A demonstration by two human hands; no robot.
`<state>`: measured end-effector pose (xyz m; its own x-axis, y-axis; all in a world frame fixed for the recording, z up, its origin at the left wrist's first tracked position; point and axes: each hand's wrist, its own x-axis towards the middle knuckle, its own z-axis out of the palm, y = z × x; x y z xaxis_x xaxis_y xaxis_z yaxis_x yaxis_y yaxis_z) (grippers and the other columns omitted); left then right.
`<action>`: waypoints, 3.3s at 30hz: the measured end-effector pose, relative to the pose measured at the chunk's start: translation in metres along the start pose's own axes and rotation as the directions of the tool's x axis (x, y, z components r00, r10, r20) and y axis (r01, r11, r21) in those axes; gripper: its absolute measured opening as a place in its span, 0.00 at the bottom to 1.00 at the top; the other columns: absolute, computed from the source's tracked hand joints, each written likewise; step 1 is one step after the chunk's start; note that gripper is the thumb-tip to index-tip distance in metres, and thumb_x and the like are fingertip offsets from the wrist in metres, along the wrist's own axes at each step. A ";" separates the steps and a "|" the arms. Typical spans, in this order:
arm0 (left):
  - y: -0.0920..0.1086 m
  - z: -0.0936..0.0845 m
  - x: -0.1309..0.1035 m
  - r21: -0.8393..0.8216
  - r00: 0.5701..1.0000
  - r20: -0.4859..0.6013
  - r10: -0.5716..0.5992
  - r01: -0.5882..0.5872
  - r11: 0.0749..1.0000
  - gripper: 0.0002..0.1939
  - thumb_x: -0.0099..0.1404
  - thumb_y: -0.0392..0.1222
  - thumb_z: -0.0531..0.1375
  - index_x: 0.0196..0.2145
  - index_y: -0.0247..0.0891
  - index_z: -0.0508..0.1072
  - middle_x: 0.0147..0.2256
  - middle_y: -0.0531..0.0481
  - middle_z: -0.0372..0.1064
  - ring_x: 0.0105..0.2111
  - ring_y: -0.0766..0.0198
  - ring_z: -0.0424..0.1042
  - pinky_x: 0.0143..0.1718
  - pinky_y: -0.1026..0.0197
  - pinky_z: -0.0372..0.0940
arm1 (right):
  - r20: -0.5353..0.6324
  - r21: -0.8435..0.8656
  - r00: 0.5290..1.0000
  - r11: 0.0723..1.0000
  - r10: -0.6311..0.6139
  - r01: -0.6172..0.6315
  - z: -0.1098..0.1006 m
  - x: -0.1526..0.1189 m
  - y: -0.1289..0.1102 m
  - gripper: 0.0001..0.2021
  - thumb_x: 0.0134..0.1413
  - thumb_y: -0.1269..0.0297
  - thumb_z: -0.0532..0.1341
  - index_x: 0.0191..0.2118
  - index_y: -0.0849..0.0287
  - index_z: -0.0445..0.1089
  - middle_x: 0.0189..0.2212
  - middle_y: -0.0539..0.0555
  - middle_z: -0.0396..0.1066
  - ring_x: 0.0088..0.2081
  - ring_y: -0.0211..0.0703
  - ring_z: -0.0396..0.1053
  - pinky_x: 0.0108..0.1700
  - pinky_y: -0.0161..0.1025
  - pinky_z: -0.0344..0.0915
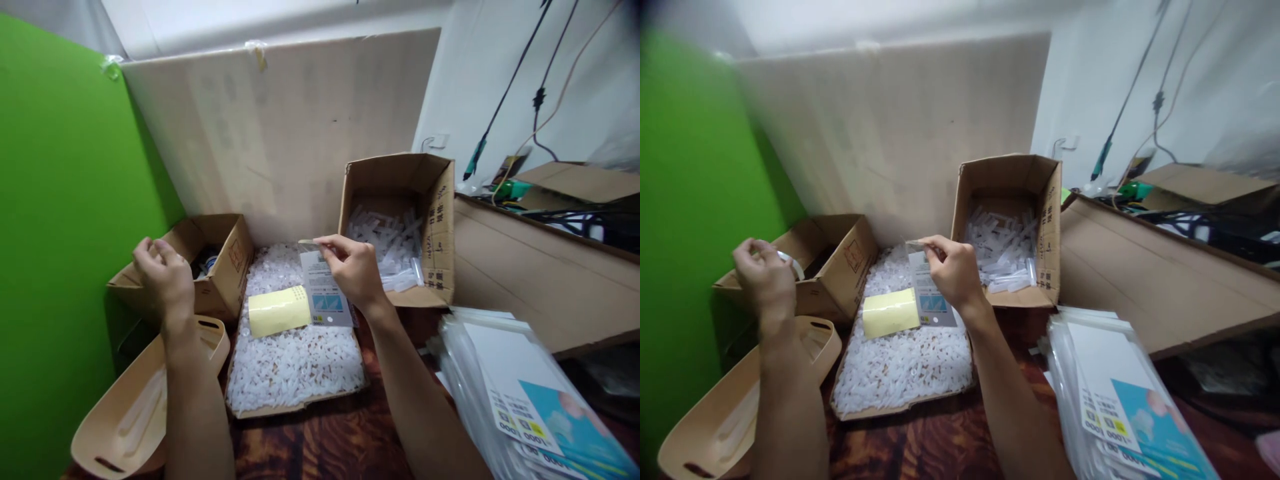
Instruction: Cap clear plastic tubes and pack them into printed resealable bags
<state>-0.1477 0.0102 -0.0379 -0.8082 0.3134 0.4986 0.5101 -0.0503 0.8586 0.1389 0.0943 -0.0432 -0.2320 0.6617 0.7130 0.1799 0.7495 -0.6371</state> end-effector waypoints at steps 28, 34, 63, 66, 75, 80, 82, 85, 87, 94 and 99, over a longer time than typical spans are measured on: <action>0.066 0.005 -0.172 -0.426 0.784 0.595 0.175 0.123 0.896 0.26 0.65 0.54 0.65 0.56 0.42 0.67 0.54 0.41 0.72 0.52 0.52 0.75 0.50 0.54 0.73 | 0.069 0.481 0.965 0.839 0.251 -0.253 -0.005 -0.055 -0.063 0.17 0.67 0.51 0.57 0.46 0.58 0.77 0.41 0.58 0.79 0.42 0.46 0.78 0.46 0.42 0.76; 0.037 -0.010 -0.197 -0.361 0.696 0.703 0.146 0.173 0.916 0.15 0.71 0.51 0.58 0.44 0.38 0.75 0.41 0.45 0.78 0.41 0.57 0.79 0.41 0.61 0.74 | 0.040 0.396 0.914 0.834 0.403 -0.385 -0.037 -0.101 -0.044 0.16 0.56 0.57 0.69 0.48 0.56 0.76 0.35 0.52 0.75 0.26 0.36 0.69 0.24 0.31 0.68; -0.019 -0.160 -0.344 0.027 0.627 0.749 -0.213 0.293 0.956 0.05 0.61 0.41 0.68 0.27 0.47 0.82 0.44 0.47 0.74 0.38 0.57 0.79 0.39 0.58 0.78 | 0.097 0.243 0.598 0.563 0.796 -0.790 -0.077 -0.316 -0.087 0.06 0.47 0.63 0.74 0.24 0.54 0.81 0.28 0.53 0.72 0.30 0.43 0.73 0.31 0.36 0.73; -0.019 -0.172 -0.356 0.126 0.509 0.787 -0.347 0.418 0.899 0.05 0.62 0.43 0.67 0.29 0.44 0.81 0.37 0.46 0.76 0.35 0.57 0.79 0.34 0.60 0.78 | 0.211 0.395 0.434 0.329 0.876 -0.858 -0.074 -0.339 -0.093 0.05 0.49 0.64 0.73 0.26 0.55 0.80 0.26 0.52 0.73 0.25 0.41 0.75 0.27 0.36 0.75; -0.025 -0.179 -0.374 0.140 0.548 0.773 -0.319 0.343 0.929 0.05 0.59 0.37 0.68 0.26 0.43 0.79 0.28 0.52 0.78 0.28 0.62 0.78 0.30 0.65 0.74 | 0.225 0.543 0.281 0.119 0.933 -0.831 -0.067 -0.372 -0.098 0.08 0.46 0.63 0.75 0.26 0.57 0.77 0.25 0.50 0.74 0.23 0.43 0.78 0.27 0.37 0.79; -0.023 -0.178 -0.375 0.159 0.554 0.771 -0.315 0.311 0.937 0.07 0.61 0.37 0.67 0.26 0.43 0.78 0.28 0.52 0.78 0.28 0.63 0.77 0.29 0.66 0.73 | 0.189 0.488 0.278 0.155 0.942 -0.859 -0.068 -0.365 -0.100 0.10 0.50 0.61 0.73 0.24 0.59 0.75 0.23 0.51 0.75 0.22 0.42 0.77 0.26 0.35 0.78; -0.023 -0.180 -0.377 0.161 0.559 0.766 -0.317 0.310 0.937 0.06 0.61 0.36 0.66 0.26 0.43 0.79 0.29 0.52 0.78 0.29 0.62 0.78 0.29 0.66 0.74 | 0.173 0.485 0.285 0.170 0.943 -0.858 -0.067 -0.365 -0.100 0.10 0.53 0.62 0.71 0.25 0.59 0.75 0.23 0.51 0.75 0.22 0.41 0.77 0.26 0.35 0.77; -0.025 -0.182 -0.379 0.170 0.561 0.761 -0.327 0.313 0.934 0.06 0.61 0.36 0.66 0.26 0.42 0.79 0.29 0.51 0.78 0.29 0.62 0.78 0.30 0.66 0.74 | 0.176 0.474 0.295 0.181 0.939 -0.862 -0.067 -0.365 -0.100 0.10 0.54 0.63 0.70 0.25 0.59 0.75 0.22 0.51 0.75 0.22 0.41 0.77 0.26 0.34 0.76; -0.026 -0.184 -0.381 0.176 0.558 0.760 -0.332 0.316 0.932 0.06 0.61 0.36 0.66 0.26 0.40 0.78 0.30 0.51 0.78 0.29 0.63 0.77 0.30 0.66 0.74 | 0.188 0.456 0.290 0.178 0.938 -0.872 -0.068 -0.365 -0.100 0.11 0.54 0.62 0.70 0.25 0.60 0.74 0.22 0.52 0.75 0.22 0.41 0.76 0.25 0.34 0.76; -0.027 -0.187 -0.385 0.192 0.544 0.758 -0.361 0.343 0.919 0.06 0.63 0.36 0.66 0.27 0.38 0.78 0.30 0.49 0.77 0.29 0.63 0.77 0.31 0.67 0.73 | 0.207 0.436 0.232 0.122 0.950 -0.891 -0.066 -0.365 -0.100 0.14 0.56 0.58 0.69 0.25 0.60 0.71 0.21 0.52 0.75 0.21 0.39 0.75 0.25 0.33 0.73; -0.027 -0.189 -0.391 0.208 0.527 0.742 -0.414 0.406 0.890 0.06 0.64 0.37 0.64 0.29 0.38 0.77 0.30 0.50 0.75 0.29 0.65 0.75 0.31 0.67 0.71 | 0.189 0.421 0.190 0.095 0.964 -0.902 -0.060 -0.367 -0.100 0.18 0.57 0.56 0.68 0.24 0.59 0.66 0.18 0.50 0.72 0.19 0.36 0.71 0.24 0.31 0.70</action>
<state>0.0993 -0.2907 -0.2332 -0.4186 0.8899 -0.1811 0.1872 0.2797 0.9416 0.2630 -0.2224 -0.2233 -0.0511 0.8440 -0.5338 -0.1756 -0.5338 -0.8272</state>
